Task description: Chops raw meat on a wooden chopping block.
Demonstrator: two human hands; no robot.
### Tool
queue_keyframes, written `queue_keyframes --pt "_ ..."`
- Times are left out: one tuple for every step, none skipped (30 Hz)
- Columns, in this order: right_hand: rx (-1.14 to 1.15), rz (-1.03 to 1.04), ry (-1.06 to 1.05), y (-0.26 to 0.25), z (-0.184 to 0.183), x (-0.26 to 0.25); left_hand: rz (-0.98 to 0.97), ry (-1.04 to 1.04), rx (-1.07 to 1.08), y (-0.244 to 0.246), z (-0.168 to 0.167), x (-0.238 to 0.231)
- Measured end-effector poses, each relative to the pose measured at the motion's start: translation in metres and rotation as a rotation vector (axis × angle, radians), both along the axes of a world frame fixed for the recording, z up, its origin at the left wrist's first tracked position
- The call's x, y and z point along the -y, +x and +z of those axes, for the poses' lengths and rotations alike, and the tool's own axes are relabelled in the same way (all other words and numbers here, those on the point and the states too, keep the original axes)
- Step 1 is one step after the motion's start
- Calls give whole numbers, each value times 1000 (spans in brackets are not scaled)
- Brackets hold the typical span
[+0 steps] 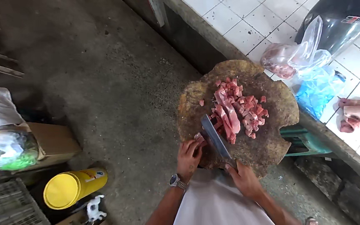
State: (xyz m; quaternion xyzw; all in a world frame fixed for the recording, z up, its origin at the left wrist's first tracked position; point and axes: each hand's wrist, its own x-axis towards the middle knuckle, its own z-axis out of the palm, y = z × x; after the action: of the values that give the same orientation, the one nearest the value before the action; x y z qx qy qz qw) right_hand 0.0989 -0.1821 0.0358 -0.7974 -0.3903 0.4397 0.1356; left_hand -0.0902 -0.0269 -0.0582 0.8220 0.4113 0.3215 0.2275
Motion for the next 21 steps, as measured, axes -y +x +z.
queue_keyframes --pt "15 -25 87 -3 6 0 -6 -1 7 -3 0 2" --pt "37 -55 201 -8 12 2 -9 3 21 -5 0 4" --pt "68 -82 350 -12 17 2 -5 18 39 -5 -1 4" --pt "94 -94 503 -16 22 1 1 30 52 -5 -1 3" --pt "111 -84 634 -20 25 4 3 29 59 -6 -1 5" --pt "128 -61 728 -23 24 7 7 25 63 -8 -3 7" --pt "147 -29 760 -26 19 11 12 23 65 -9 -5 8" --pt "182 4 712 -28 10 16 18 20 62 -9 -7 7" --pt "201 44 552 -29 0 20 26 23 54 -9 -8 7" --pt "151 90 283 -25 -4 21 32 26 45 -9 -9 6" --pt "46 107 27 -18 -7 16 39 34 37 -8 -9 6" --pt "-13 84 -51 -11 -11 14 38 36 29 -8 -9 6" --pt "-33 56 -38 -6 -11 12 31 38 27 -7 -8 4" --pt "-25 35 26 -4 -6 10 23 43 33 -7 -8 1" --pt "2 9 131 -8 1 12 7 36 44 -10 -7 2" --pt "36 -23 268 -13 7 15 -14 24 62 -13 -7 5" --pt "70 -45 419 -18 12 14 -26 21 84 -13 -7 3" --pt "92 -52 541 -21 16 12 -32 23 101 -15 -8 2" --pt "108 -45 627 -26 17 14 -35 19 111 -17 -9 3" --pt "120 -22 661 -29 13 16 -33 20 120 -18 -10 4" --pt "134 16 615 -31 6 19 -25 31 124 -19 -11 4"
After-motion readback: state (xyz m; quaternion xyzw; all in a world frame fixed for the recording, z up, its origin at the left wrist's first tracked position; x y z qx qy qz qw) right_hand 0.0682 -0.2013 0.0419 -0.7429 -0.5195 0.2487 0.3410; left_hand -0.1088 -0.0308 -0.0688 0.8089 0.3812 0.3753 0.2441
